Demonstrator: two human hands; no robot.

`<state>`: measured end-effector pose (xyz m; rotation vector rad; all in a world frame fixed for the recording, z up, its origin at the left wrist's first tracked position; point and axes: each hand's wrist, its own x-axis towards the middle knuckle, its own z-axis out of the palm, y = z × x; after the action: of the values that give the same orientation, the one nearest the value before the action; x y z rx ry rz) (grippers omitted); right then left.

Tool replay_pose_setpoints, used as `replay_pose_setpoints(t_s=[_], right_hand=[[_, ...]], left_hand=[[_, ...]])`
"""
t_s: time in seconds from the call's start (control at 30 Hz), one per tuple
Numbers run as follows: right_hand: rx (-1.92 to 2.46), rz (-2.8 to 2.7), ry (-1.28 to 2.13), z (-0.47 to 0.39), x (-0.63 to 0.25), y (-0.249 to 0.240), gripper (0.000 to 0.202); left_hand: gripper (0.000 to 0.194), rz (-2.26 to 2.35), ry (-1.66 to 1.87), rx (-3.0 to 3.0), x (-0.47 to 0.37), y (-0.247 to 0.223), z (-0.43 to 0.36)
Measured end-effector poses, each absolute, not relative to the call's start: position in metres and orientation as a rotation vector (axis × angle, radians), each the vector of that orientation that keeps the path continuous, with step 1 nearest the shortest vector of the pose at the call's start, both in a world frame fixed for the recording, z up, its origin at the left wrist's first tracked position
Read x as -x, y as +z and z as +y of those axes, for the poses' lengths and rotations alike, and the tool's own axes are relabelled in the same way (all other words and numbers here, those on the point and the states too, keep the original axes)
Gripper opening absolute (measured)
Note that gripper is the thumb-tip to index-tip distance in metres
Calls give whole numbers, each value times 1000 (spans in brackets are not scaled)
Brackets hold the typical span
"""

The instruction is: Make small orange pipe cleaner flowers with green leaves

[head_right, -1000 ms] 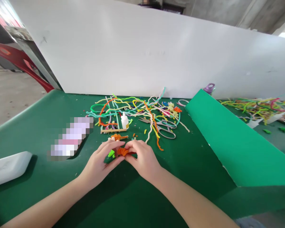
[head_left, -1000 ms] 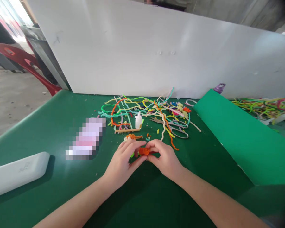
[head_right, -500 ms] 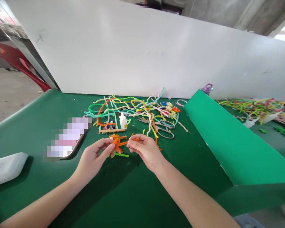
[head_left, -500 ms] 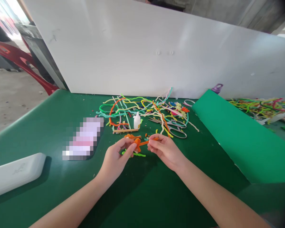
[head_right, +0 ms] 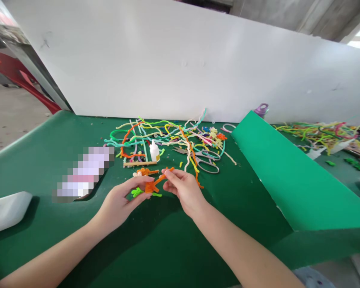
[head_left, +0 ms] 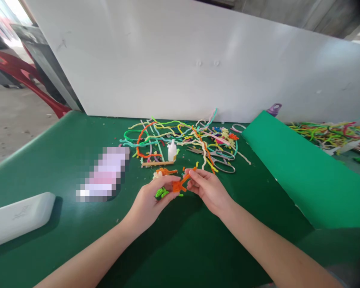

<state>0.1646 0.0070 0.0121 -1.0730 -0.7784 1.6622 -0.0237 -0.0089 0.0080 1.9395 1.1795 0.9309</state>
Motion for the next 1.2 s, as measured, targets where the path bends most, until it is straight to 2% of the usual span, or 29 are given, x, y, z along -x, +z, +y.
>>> replay_pose_setpoints(t_s=[0.23,0.4,0.63,0.83,1.0,1.2], right_hand=[[1041,-849,1641,5,-164,16,32],[1084,-882,1554,3,-163,16,24],[1217,-1532,1058,4,-170,19,16],[1012,-1960,508,4,-174,23,20],[934,-2094,346,6,-175,23,22],[873,-2170,311,6,-176,24,21]], left_hand=[[23,1016,1073,-2036,20,8,-7],[20,1001,1095,-2063,20,10,-8],[22,1108,1023,-1819,21,8,-7],[17,1081,1045,-1447,24,7,-1],[27,1088,986,-1363,25,9,0],[25,1048,1045,-1198,24,7,3]])
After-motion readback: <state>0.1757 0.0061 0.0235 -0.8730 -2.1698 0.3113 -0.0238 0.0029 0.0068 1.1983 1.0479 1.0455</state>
